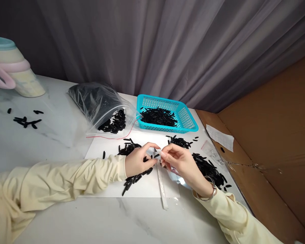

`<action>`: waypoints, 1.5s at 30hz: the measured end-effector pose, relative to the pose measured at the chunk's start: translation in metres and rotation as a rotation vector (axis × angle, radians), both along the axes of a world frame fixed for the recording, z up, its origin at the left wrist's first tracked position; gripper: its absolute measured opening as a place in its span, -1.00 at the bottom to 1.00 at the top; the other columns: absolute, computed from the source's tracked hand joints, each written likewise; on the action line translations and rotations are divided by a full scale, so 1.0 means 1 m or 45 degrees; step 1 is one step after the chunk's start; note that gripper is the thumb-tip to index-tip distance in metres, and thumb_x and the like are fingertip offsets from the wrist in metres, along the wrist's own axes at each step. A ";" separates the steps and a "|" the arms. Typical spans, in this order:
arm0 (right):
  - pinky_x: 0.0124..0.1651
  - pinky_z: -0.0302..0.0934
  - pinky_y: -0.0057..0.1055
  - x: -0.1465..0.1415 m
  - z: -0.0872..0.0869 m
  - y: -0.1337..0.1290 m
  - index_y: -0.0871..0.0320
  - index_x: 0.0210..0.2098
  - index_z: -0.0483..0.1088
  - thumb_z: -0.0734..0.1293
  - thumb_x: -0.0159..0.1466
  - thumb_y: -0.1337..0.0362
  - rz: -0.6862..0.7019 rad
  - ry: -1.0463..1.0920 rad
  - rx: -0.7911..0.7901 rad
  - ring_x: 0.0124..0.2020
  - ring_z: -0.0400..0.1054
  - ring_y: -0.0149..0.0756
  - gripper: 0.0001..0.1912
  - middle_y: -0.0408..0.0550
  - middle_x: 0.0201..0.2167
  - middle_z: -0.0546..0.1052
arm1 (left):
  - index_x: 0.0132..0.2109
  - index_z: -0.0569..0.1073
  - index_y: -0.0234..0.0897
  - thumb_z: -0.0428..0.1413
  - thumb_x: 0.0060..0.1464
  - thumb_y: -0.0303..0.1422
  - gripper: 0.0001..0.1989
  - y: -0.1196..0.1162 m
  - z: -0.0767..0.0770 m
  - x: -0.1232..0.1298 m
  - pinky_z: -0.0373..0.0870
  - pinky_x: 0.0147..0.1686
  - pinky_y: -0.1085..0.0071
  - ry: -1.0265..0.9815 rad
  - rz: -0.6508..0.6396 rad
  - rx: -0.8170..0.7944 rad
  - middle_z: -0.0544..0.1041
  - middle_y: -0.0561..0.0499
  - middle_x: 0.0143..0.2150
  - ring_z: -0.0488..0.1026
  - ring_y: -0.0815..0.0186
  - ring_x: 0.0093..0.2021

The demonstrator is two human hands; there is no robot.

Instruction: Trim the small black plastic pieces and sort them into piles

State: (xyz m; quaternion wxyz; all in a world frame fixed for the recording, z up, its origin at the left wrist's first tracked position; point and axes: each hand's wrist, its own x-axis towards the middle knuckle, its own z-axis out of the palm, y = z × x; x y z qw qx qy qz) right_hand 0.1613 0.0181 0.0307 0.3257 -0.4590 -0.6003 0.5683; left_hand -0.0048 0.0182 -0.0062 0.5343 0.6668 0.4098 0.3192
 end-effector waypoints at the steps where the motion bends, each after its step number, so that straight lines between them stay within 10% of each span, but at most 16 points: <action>1: -0.67 0.05 -0.58 0.003 -0.004 -0.003 0.19 -0.49 0.30 0.34 0.13 0.13 -0.052 0.061 -0.044 -0.68 0.18 -0.52 -0.75 -0.19 -0.65 0.37 | -0.10 0.22 -0.31 -0.01 -0.01 -0.41 -0.72 0.000 0.000 0.000 0.01 -0.69 0.59 -0.026 -0.010 -0.028 0.18 0.28 -0.74 0.07 0.50 -0.72; 11: -0.67 0.07 -0.60 0.020 -0.037 -0.020 0.21 -0.49 0.36 0.41 0.07 0.23 -0.312 0.351 -0.113 -0.67 0.22 -0.53 -0.81 -0.17 -0.63 0.43 | -0.26 0.33 -0.33 0.02 0.04 -0.27 -0.81 -0.001 0.001 0.000 -0.04 -0.69 0.57 0.055 -0.122 -0.045 0.14 0.26 -0.75 0.02 0.53 -0.72; 45: -0.71 0.18 -0.53 0.016 -0.042 -0.027 0.16 -0.37 0.39 0.41 0.05 0.24 -0.310 0.244 0.123 -0.65 0.32 -0.42 -0.82 -0.16 -0.62 0.42 | -0.26 0.38 -0.37 0.02 0.05 -0.28 -0.79 -0.001 0.002 0.003 0.00 -0.72 0.58 -0.061 -0.074 -0.173 0.10 0.26 -0.76 -0.02 0.55 -0.73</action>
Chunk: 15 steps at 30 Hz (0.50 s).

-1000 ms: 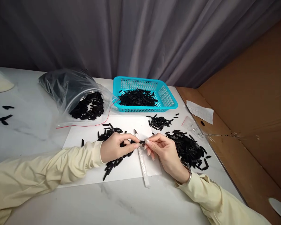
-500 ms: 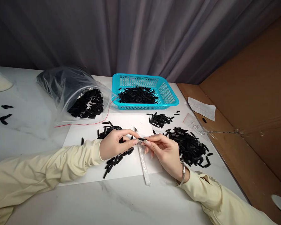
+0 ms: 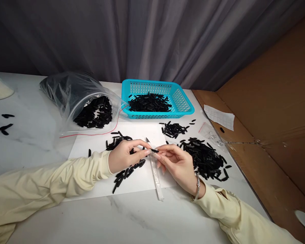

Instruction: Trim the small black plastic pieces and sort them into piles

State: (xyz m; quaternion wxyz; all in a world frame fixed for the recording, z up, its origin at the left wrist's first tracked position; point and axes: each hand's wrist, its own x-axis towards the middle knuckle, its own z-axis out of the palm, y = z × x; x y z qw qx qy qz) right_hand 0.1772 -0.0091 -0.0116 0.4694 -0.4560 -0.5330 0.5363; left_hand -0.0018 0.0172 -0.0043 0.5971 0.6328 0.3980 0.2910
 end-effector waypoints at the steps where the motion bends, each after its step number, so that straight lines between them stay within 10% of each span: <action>1: -0.71 0.18 -0.53 0.000 0.000 0.000 0.16 -0.36 0.39 0.41 0.06 0.24 0.001 -0.007 0.008 -0.65 0.32 -0.42 -0.82 -0.16 -0.62 0.42 | -0.26 0.38 -0.37 0.02 0.05 -0.28 -0.79 0.000 0.000 0.000 0.00 -0.72 0.58 -0.004 0.000 -0.003 0.10 0.26 -0.77 -0.02 0.55 -0.73; 15: -0.66 0.23 -0.53 0.001 -0.002 -0.001 0.14 -0.35 0.41 0.36 0.12 0.27 -0.004 -0.103 0.122 -0.54 0.36 -0.41 -0.90 -0.06 -0.41 0.47 | -0.23 0.35 -0.36 0.00 0.04 -0.32 -0.81 0.000 -0.001 -0.001 -0.05 -0.71 0.58 0.117 0.001 0.151 0.09 0.26 -0.75 -0.03 0.53 -0.71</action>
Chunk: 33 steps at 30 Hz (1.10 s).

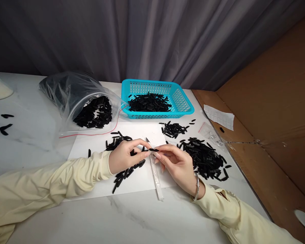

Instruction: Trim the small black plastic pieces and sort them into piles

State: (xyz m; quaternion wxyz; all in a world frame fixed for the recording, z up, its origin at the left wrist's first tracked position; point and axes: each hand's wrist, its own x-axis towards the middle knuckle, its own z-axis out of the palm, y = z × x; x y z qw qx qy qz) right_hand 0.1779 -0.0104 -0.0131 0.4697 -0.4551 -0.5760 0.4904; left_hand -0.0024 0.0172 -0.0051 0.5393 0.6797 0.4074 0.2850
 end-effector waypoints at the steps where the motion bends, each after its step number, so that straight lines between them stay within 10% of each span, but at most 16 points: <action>1: -0.66 0.24 -0.53 0.000 0.000 0.000 0.14 -0.35 0.42 0.35 0.13 0.28 -0.002 -0.008 0.010 -0.53 0.37 -0.41 -0.91 -0.06 -0.40 0.47 | -0.24 0.35 -0.36 0.00 0.04 -0.32 -0.81 0.000 0.000 0.000 -0.04 -0.71 0.58 0.004 0.001 0.004 0.09 0.26 -0.75 -0.03 0.53 -0.71; 22: -0.70 0.16 -0.62 -0.001 0.002 0.004 0.17 -0.42 0.45 0.42 0.04 0.30 0.013 0.146 -0.155 -0.59 0.24 -0.52 -0.89 -0.11 -0.45 0.40 | -0.30 0.38 -0.34 0.01 0.05 -0.43 -0.92 -0.001 -0.006 -0.002 0.05 -0.67 0.61 0.080 0.021 0.550 0.22 0.26 -0.76 0.05 0.55 -0.73; 33: -0.59 0.19 -0.60 0.003 0.002 0.008 0.17 -0.37 0.45 0.37 0.12 0.36 0.125 0.415 -0.293 -0.56 0.29 -0.50 -0.95 -0.09 -0.47 0.50 | -0.31 0.34 -0.33 0.01 0.04 -0.38 -0.91 -0.002 -0.005 -0.001 -0.06 -0.69 0.58 0.057 0.063 0.271 0.13 0.26 -0.76 -0.03 0.54 -0.72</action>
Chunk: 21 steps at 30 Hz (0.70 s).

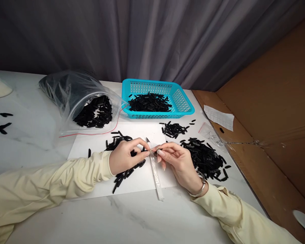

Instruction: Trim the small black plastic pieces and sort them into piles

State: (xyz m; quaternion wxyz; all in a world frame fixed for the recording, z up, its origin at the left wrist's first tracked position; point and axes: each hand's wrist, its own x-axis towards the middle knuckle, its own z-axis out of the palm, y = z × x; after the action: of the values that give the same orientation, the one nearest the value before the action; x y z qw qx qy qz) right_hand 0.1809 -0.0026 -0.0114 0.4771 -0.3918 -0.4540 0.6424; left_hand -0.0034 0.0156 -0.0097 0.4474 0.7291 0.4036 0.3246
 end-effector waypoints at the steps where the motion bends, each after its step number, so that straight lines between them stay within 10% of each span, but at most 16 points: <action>1: -0.57 0.20 -0.59 0.000 0.000 0.000 0.16 -0.36 0.46 0.37 0.13 0.37 0.005 0.011 -0.003 -0.55 0.30 -0.50 -0.94 -0.10 -0.48 0.49 | -0.31 0.34 -0.33 0.01 0.05 -0.37 -0.90 0.000 0.000 0.000 -0.08 -0.70 0.58 -0.009 -0.003 -0.042 0.12 0.26 -0.76 -0.04 0.54 -0.71; 12: -0.21 0.25 -0.42 0.003 0.003 0.001 0.06 -0.07 0.42 0.28 0.22 0.37 0.308 -0.098 0.118 -0.37 0.31 -0.47 -0.71 -0.08 -0.28 0.39 | -0.26 0.30 -0.31 -0.07 0.12 -0.28 -0.82 0.001 0.006 0.001 0.12 -0.66 0.58 -0.119 0.091 -0.244 0.14 0.26 -0.76 0.08 0.51 -0.73; 21: -0.28 0.33 -0.41 -0.003 0.003 -0.005 0.16 -0.16 0.38 0.30 0.19 0.34 0.172 -0.250 0.195 -0.49 0.38 -0.45 -0.80 -0.16 -0.50 0.47 | -0.33 0.29 -0.30 -0.08 0.12 -0.25 -0.80 0.002 0.005 0.001 0.09 -0.68 0.58 -0.028 0.064 -0.187 0.15 0.25 -0.75 0.07 0.52 -0.73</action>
State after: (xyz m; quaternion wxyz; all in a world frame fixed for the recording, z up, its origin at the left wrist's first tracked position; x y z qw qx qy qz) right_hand 0.1781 -0.0078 -0.0082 0.4144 -0.3838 -0.5715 0.5953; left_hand -0.0019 0.0176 -0.0045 0.4958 0.6803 0.4396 0.3132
